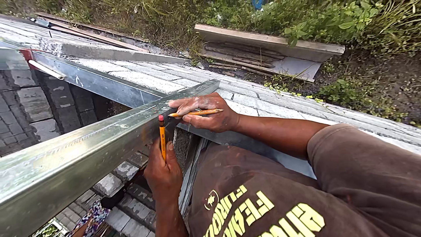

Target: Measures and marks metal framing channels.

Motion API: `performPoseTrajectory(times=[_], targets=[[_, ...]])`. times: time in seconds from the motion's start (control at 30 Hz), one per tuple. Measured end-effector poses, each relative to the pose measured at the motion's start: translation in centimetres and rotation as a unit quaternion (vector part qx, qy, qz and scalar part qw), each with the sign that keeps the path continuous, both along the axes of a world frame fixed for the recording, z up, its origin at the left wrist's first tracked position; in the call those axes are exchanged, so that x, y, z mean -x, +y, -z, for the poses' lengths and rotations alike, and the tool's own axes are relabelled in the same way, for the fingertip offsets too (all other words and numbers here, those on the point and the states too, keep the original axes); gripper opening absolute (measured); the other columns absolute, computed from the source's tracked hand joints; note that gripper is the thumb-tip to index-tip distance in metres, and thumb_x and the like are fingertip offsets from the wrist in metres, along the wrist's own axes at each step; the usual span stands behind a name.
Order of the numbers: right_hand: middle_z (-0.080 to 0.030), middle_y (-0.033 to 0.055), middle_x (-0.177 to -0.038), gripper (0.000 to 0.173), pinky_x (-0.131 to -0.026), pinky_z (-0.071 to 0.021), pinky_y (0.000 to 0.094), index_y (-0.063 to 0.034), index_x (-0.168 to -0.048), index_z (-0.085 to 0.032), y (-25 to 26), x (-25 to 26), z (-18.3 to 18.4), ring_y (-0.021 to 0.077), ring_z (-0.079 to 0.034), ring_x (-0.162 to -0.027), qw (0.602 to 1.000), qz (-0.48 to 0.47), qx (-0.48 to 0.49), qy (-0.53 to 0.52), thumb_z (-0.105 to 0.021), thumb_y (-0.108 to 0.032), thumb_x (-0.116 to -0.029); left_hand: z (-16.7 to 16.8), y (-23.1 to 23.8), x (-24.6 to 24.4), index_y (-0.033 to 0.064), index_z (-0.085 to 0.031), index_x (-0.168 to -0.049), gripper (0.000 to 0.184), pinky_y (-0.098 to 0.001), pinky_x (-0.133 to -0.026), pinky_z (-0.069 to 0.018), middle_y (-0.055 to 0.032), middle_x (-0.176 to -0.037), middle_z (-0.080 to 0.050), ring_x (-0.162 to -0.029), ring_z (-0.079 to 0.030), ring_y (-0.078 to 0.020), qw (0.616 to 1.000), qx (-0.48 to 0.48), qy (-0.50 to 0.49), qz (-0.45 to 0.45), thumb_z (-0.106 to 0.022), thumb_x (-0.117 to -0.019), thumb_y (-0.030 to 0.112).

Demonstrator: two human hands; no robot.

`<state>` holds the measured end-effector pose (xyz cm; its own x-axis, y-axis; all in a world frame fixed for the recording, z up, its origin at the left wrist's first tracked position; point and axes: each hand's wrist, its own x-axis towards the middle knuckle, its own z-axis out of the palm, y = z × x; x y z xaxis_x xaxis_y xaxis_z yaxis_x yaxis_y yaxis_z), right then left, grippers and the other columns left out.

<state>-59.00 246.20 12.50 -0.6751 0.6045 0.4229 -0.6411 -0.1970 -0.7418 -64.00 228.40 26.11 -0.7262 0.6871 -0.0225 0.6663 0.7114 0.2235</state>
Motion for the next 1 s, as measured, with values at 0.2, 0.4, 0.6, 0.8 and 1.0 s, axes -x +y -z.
performPoseTrajectory(times=[0.2, 0.4, 0.6, 0.8, 1.0], targets=[[-0.073, 0.0238, -0.117, 0.019, -0.103, -0.0584, 0.0405, 0.0118, -0.106, -0.073, 0.5, -0.1, -0.1, 0.0292, -0.072, -0.114, 0.999, 0.001, -0.037, -0.013, -0.065, 0.003, -0.0924, 1.1, -3.6, -0.9, -0.0117, -0.061, -0.117, 0.046, -0.0212, -0.068, -0.0553, -0.0081, -0.087, -0.067, -0.073, -0.062, -0.0045, 0.995, -0.097, -0.036, 0.003, -0.049, -0.1089, 0.032], [-0.072, 0.0195, -0.117, 0.021, -0.099, -0.0594, 0.0494, 0.0084, -0.117, -0.067, 2.4, -0.3, -0.7, 0.0311, -0.071, -0.109, 0.993, 0.096, 0.044, -0.049, -0.060, -0.004, -0.1005, 1.6, -7.7, -1.2, -0.0060, -0.060, -0.119, 0.047, -0.0259, -0.065, -0.0566, -0.0072, -0.090, -0.067, -0.073, -0.064, -0.0074, 0.979, -0.188, -0.073, 0.010, -0.048, -0.1092, 0.038], [-0.074, 0.0170, -0.106, 0.024, -0.088, -0.0633, 0.0465, 0.0064, -0.118, -0.064, 4.9, -0.1, -2.3, 0.0291, -0.074, -0.097, 0.982, 0.138, 0.033, -0.127, -0.056, -0.011, -0.1040, 0.1, -10.3, -0.8, -0.0022, -0.062, -0.120, 0.044, -0.0256, -0.068, -0.0567, -0.0066, -0.092, -0.067, -0.076, -0.063, -0.0075, 0.966, -0.246, -0.062, 0.044, -0.049, -0.1089, 0.038], [-0.074, 0.0161, -0.097, 0.026, -0.077, -0.0645, 0.0412, 0.0046, -0.121, -0.060, 4.9, -1.0, -4.8, 0.0273, -0.075, -0.086, 0.952, 0.247, 0.131, -0.125, -0.049, -0.016, -0.1086, -2.3, -12.2, 0.1, -0.0073, -0.060, -0.120, 0.045, -0.0258, -0.065, -0.0562, -0.0071, -0.089, -0.067, -0.073, -0.063, -0.0069, 0.961, -0.270, -0.009, 0.063, -0.050, -0.1092, 0.035], [-0.075, 0.0127, -0.095, 0.025, -0.074, -0.0646, 0.0383, 0.0027, -0.119, -0.064, 0.6, -3.5, -6.1, 0.0231, -0.075, -0.082, 0.947, 0.248, 0.138, -0.147, -0.053, -0.015, -0.1071, -6.4, -12.6, 1.6, -0.0083, -0.060, -0.125, 0.047, -0.0260, -0.062, -0.0553, -0.0087, -0.087, -0.068, -0.068, -0.062, -0.0071, 0.967, -0.224, 0.050, 0.109, -0.050, -0.1086, 0.035]])
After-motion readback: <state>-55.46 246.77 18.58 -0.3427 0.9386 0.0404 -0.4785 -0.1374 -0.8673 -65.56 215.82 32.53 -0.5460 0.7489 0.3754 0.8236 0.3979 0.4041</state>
